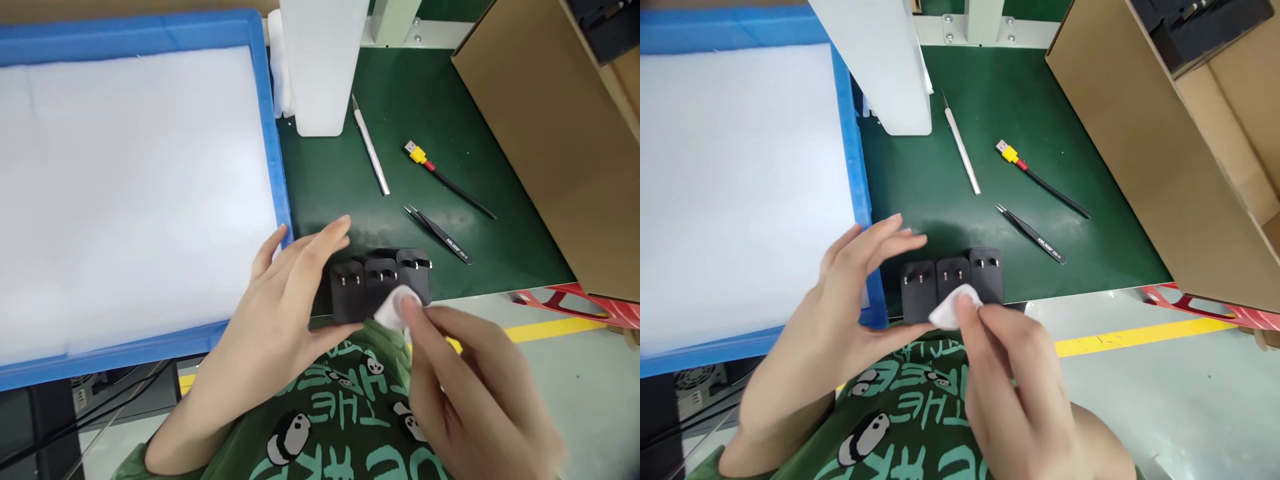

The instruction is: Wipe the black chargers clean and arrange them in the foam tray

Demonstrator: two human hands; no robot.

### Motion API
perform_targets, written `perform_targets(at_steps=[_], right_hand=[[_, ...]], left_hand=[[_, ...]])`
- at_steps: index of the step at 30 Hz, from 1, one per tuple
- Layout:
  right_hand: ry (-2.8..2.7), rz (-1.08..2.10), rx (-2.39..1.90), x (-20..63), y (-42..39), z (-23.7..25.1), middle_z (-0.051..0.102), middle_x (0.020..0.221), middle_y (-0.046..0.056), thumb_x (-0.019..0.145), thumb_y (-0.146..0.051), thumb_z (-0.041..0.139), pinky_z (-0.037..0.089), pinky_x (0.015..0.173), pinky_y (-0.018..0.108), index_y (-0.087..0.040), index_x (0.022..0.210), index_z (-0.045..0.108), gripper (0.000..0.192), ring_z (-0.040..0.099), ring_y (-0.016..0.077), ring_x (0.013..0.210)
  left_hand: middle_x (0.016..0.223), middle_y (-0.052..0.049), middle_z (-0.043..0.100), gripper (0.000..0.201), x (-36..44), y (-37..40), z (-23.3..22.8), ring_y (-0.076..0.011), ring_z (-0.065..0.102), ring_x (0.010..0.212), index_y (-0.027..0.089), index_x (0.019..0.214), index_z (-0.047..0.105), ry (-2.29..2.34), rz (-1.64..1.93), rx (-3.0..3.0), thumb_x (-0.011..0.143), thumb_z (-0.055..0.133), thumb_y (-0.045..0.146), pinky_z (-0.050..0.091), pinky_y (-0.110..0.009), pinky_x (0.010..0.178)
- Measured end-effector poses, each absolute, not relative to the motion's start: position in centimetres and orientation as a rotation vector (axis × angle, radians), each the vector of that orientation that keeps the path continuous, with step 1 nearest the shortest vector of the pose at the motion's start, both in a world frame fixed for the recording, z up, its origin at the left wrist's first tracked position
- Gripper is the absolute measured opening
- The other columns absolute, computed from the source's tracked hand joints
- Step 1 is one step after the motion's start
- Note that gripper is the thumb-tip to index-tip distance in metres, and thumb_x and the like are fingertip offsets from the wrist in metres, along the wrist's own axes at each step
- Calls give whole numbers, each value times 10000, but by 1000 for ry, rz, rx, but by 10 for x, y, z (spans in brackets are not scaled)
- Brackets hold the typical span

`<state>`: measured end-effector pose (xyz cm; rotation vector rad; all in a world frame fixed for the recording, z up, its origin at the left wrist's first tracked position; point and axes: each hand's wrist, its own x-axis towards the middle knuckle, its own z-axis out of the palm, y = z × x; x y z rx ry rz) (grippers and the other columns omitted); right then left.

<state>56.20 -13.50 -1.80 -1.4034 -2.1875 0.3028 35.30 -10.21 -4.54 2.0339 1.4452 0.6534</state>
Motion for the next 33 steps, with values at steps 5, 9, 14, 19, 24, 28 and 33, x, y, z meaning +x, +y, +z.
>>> perform_targets(at_steps=[5, 9, 14, 19, 24, 28, 33], right_hand=[[-2415, 114, -1194, 530, -135, -33, 674, 1084, 233, 864, 51, 582, 605, 832, 419, 76, 1211, 628, 351, 671, 315, 1014], [-2317, 406, -1184, 523, -141, -26, 712, 1036, 145, 951, -15, 466, 608, 896, 269, -10, 1141, 685, 290, 689, 214, 994], [-2251, 242, -1370, 539, -137, -22, 676, 1053, 130, 893, 45, 553, 615, 868, 323, -110, 1317, 637, 459, 686, 224, 985], [-2321, 310, -1220, 529, -145, -39, 637, 1165, 215, 896, 29, 556, 603, 900, 439, 34, 1397, 525, 502, 644, 317, 1119], [-2356, 215, -1307, 527, -149, -33, 640, 1167, 214, 879, 47, 595, 600, 871, 416, 37, 1353, 554, 476, 657, 289, 1052], [-2399, 122, -1326, 525, -147, -25, 649, 1117, 205, 894, 57, 565, 596, 842, 393, 44, 1284, 591, 391, 667, 270, 1006], [-2394, 160, -1394, 520, -147, -25, 646, 1165, 199, 931, 14, 545, 599, 867, 383, 7, 1300, 587, 371, 663, 273, 1063]], left_hand=[[1310, -26, 693, 804, 348, -104, -49, -215, 618, 1280, 267, 1563, 159, 1426, 638, 2002, 927, 650, 270, 172, -441, 1287], [1307, -28, 693, 764, 348, -103, -52, -165, 611, 1276, 209, 1563, 172, 1398, 648, 2034, 898, 535, 106, 117, -364, 1288], [1288, -20, 699, 775, 348, -102, -52, -146, 644, 1200, 184, 1551, 221, 1412, 635, 2026, 909, 656, 199, 85, -308, 1281], [1289, -48, 704, 663, 350, -102, -52, -143, 643, 1199, 146, 1527, 255, 1409, 655, 2051, 979, 601, 288, 89, -307, 1278], [1296, -40, 703, 716, 349, -102, -51, -143, 629, 1220, 157, 1516, 268, 1410, 619, 2029, 919, 660, 198, 79, -310, 1279], [1298, -33, 702, 732, 348, -101, -51, -147, 642, 1191, 172, 1522, 258, 1392, 625, 2050, 901, 646, 158, 85, -321, 1279], [1294, -46, 704, 738, 348, -101, -51, -154, 646, 1182, 162, 1520, 257, 1395, 644, 2064, 898, 655, 171, 95, -325, 1281]])
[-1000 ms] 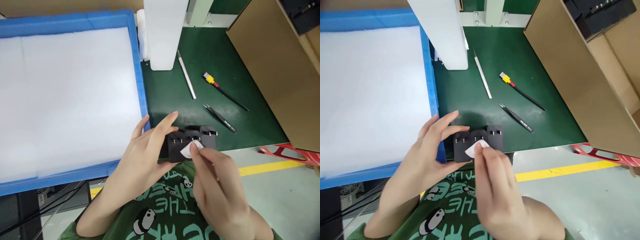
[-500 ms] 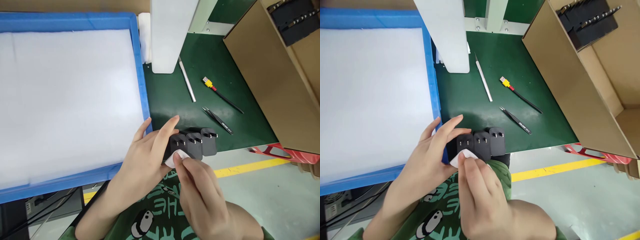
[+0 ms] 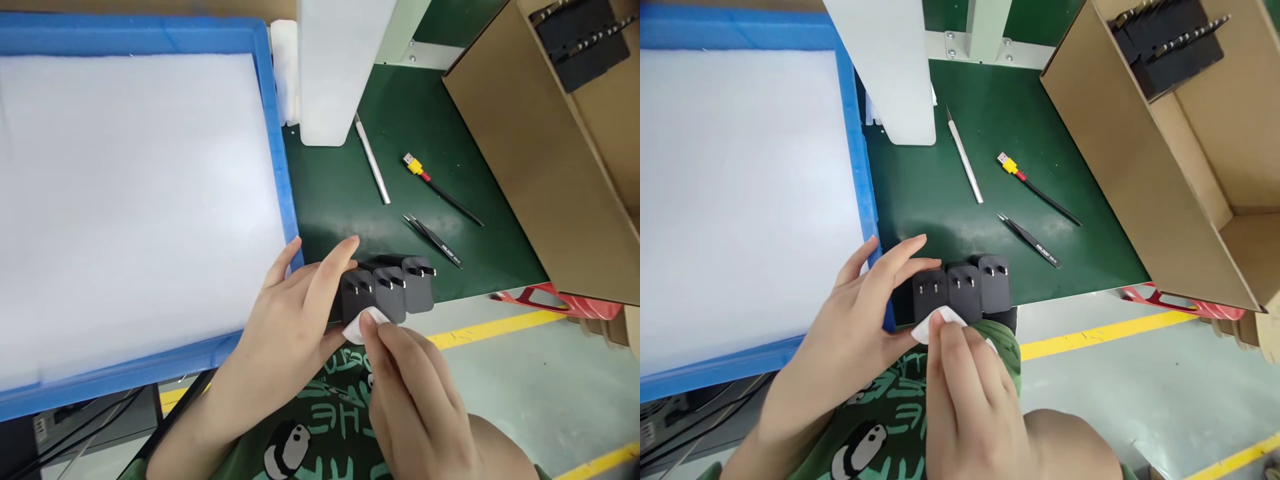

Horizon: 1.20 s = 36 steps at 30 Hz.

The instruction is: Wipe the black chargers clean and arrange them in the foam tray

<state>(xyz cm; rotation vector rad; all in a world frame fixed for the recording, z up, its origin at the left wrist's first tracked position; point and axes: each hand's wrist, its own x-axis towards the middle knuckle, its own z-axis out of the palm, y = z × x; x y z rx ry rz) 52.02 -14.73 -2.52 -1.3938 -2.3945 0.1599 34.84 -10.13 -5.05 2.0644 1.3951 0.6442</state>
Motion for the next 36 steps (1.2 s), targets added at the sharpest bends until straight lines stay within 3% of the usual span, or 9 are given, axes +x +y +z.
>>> perform_targets(at_steps=[17, 22, 25, 30, 33, 36], right_hand=[[-2436, 44, -1372, 519, -145, -24, 676, 1048, 196, 921, 29, 520, 619, 808, 386, 43, 1199, 610, 293, 671, 267, 1000], [-2425, 65, -1255, 514, -139, -23, 688, 1019, 202, 897, 57, 490, 609, 790, 389, 62, 1137, 637, 282, 670, 275, 974], [-2464, 60, -1258, 514, -136, -25, 680, 1031, 208, 898, 55, 504, 595, 783, 385, 76, 1136, 637, 273, 665, 281, 982], [-2484, -7, -1209, 513, -135, -27, 675, 1014, 223, 875, 70, 507, 589, 794, 408, 100, 1157, 620, 305, 661, 294, 948], [-2421, 314, -1197, 525, -136, -16, 670, 968, 150, 897, 58, 452, 595, 789, 327, 13, 1144, 647, 318, 650, 211, 881], [-2256, 746, -1190, 558, -126, 3, 637, 952, 74, 922, 27, 430, 567, 688, 219, -138, 1071, 696, 347, 627, 134, 825]], left_hand=[[1317, -17, 691, 762, 348, -102, -50, -164, 640, 1204, 209, 1532, 230, 1403, 619, 2048, 898, 650, 170, 109, -358, 1284], [1299, -25, 702, 639, 348, -101, -49, -146, 662, 1160, 196, 1520, 251, 1396, 623, 2049, 966, 569, 193, 105, -345, 1281], [1302, -32, 701, 665, 348, -100, -48, -154, 649, 1194, 192, 1514, 252, 1403, 628, 2048, 952, 608, 220, 115, -342, 1280], [1321, -22, 691, 664, 349, -101, -51, -161, 635, 1230, 232, 1512, 234, 1413, 598, 2030, 947, 580, 195, 134, -405, 1284], [1324, -41, 686, 718, 347, -100, -53, -182, 633, 1239, 225, 1526, 201, 1419, 593, 2032, 940, 615, 240, 145, -455, 1285], [1377, -81, 644, 837, 347, -104, -50, -231, 600, 1289, 219, 1545, 181, 1425, 597, 2062, 903, 708, 321, 190, -522, 1272]])
